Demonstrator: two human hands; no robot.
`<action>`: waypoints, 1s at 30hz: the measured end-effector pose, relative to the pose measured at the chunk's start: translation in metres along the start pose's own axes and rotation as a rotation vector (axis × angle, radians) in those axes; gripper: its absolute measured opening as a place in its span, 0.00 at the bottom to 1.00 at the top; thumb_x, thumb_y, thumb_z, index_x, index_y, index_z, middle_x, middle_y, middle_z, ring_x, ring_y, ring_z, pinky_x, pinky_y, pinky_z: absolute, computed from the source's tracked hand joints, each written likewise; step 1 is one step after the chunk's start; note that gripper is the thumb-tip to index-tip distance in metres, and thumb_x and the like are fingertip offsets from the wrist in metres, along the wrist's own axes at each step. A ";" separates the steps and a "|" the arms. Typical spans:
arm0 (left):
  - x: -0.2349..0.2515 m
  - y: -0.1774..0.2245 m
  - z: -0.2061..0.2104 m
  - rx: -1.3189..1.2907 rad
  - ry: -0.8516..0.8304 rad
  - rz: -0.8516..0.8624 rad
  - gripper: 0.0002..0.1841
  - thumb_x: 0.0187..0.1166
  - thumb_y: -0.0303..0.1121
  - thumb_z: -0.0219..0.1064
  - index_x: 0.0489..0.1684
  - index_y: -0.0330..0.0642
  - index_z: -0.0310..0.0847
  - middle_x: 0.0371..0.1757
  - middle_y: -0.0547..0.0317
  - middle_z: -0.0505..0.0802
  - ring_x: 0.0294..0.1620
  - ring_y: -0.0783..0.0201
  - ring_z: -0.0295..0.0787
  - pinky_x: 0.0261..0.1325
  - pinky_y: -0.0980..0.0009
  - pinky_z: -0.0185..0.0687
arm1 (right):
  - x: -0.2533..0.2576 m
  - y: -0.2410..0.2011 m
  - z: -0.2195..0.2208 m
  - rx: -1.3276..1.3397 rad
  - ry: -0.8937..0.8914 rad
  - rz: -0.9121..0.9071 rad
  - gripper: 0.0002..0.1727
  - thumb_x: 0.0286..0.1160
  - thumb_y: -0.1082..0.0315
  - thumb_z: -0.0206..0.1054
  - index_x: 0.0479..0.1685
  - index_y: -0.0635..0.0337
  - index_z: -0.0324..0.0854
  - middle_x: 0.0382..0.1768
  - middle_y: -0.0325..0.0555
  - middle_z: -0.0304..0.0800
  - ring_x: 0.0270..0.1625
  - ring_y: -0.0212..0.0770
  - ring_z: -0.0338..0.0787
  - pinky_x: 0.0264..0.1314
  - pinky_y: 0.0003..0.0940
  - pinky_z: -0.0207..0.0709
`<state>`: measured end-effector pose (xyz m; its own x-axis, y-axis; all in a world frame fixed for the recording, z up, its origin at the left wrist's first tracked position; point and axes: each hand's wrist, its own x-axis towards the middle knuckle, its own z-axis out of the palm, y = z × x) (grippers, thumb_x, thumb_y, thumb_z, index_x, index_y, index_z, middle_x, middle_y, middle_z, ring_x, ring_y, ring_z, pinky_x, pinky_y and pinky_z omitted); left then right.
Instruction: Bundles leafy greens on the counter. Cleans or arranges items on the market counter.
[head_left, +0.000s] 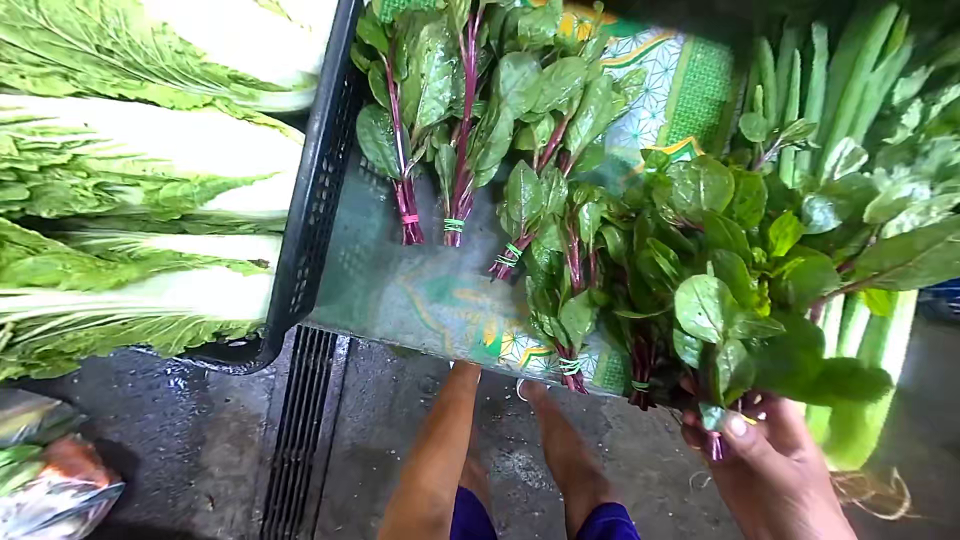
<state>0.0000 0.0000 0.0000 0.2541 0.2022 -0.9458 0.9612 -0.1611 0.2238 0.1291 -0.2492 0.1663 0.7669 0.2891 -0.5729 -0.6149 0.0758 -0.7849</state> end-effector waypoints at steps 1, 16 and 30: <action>0.009 -0.012 0.013 0.180 0.001 0.018 0.27 0.92 0.35 0.56 0.86 0.30 0.63 0.89 0.36 0.67 0.93 0.45 0.54 0.94 0.52 0.43 | 0.000 0.000 0.001 0.008 0.025 0.006 0.36 0.59 0.67 0.85 0.67 0.50 0.68 0.53 0.54 0.93 0.39 0.44 0.96 0.38 0.36 0.92; -0.359 -0.070 0.037 -0.198 1.036 0.817 0.10 0.80 0.33 0.70 0.56 0.58 0.85 0.66 0.76 0.83 0.62 0.83 0.84 0.62 0.83 0.85 | 0.003 -0.018 0.006 0.047 -0.018 0.114 0.34 0.74 0.79 0.60 0.80 0.53 0.55 0.50 0.49 0.90 0.41 0.42 0.94 0.42 0.36 0.91; -0.120 0.060 0.051 -0.311 0.847 1.338 0.15 0.76 0.21 0.68 0.59 0.36 0.86 0.68 0.39 0.86 0.70 0.56 0.86 0.73 0.63 0.84 | 0.002 -0.001 0.015 0.137 0.054 0.043 0.40 0.65 0.78 0.69 0.81 0.60 0.55 0.53 0.55 0.90 0.44 0.46 0.94 0.44 0.40 0.92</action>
<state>0.0212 -0.0835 0.1149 0.7676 0.5504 0.3283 -0.0305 -0.4803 0.8766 0.1281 -0.2345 0.1696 0.7457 0.2430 -0.6204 -0.6641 0.1953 -0.7217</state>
